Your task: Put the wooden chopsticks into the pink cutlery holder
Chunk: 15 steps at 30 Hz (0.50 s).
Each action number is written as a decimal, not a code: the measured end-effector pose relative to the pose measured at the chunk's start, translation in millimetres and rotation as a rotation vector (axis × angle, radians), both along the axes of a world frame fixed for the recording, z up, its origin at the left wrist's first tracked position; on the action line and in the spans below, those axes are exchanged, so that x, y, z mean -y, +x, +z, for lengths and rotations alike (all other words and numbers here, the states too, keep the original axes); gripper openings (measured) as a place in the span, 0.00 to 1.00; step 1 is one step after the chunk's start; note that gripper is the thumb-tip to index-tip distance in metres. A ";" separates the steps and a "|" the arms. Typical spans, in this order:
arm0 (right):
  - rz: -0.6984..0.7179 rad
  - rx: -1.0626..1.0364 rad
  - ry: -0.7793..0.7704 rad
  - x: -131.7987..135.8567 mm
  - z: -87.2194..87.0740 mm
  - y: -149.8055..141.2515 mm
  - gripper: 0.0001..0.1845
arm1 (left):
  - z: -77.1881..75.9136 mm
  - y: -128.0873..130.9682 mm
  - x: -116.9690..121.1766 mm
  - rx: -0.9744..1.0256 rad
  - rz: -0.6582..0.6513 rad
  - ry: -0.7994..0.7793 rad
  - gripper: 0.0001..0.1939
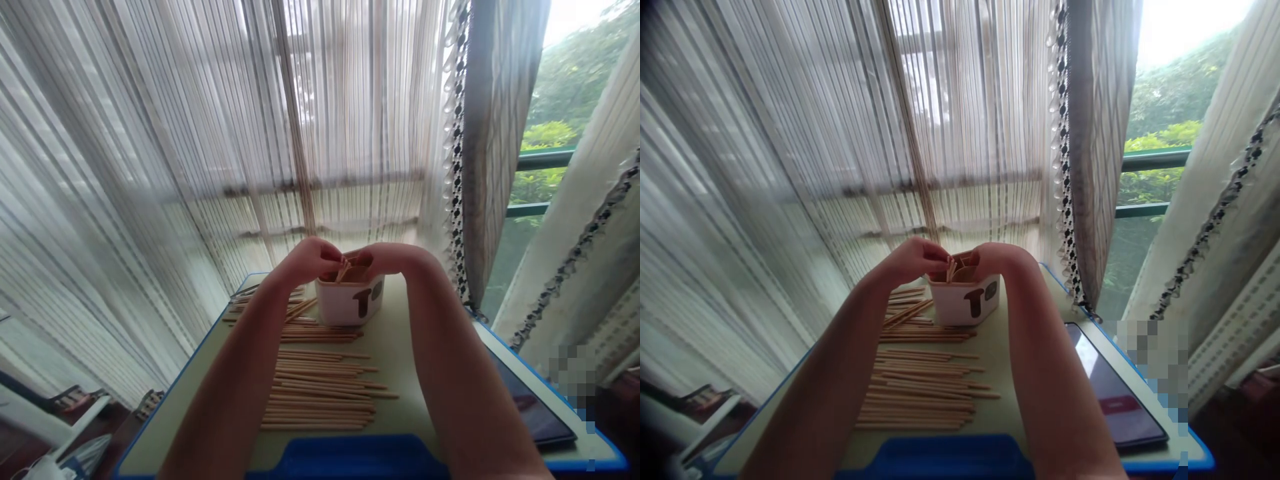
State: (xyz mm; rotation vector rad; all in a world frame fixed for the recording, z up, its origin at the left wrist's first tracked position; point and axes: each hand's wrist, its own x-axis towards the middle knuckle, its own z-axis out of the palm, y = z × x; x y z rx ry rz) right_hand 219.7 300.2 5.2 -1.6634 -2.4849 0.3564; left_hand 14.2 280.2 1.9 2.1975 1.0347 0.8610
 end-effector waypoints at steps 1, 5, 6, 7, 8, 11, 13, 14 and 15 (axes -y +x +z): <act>0.021 0.006 -0.042 -1.4 -1.2 -1.1 0.21 | -0.4 0.1 -0.5 -0.009 -0.004 0.005 0.09; 0.030 0.013 -0.091 -3.1 -2.4 -7.6 0.17 | -1.2 -2.7 -3.6 -0.051 -0.027 0.011 0.10; 0.020 0.034 -0.083 -2.8 -2.3 -9.5 0.16 | -1.1 -3.9 -4.3 -0.063 -0.029 0.014 0.09; 0.005 0.064 -0.068 -2.3 -2.3 -11.4 0.14 | -1.0 -5.0 -4.9 -0.073 -0.028 0.019 0.09; -0.019 0.099 -0.049 -1.6 -2.5 -13.4 0.13 | -0.8 -6.0 -5.1 -0.083 -0.028 0.023 0.09; -0.117 0.176 0.010 1.7 -3.4 -19.2 0.10 | 0.8 -8.2 -3.9 -0.103 -0.030 0.019 0.09; -0.163 0.189 0.016 4.2 -3.8 -22.2 0.09 | 2.5 -9.0 -1.7 -0.110 -0.026 0.011 0.09; -0.172 0.190 0.010 5.3 -4.0 -23.4 0.09 | 3.4 -9.2 -0.4 -0.114 -0.021 0.005 0.09; -0.177 0.189 0.006 6.3 -4.0 -24.5 0.09 | 4.2 -9.3 0.8 -0.117 -0.017 -0.002 0.09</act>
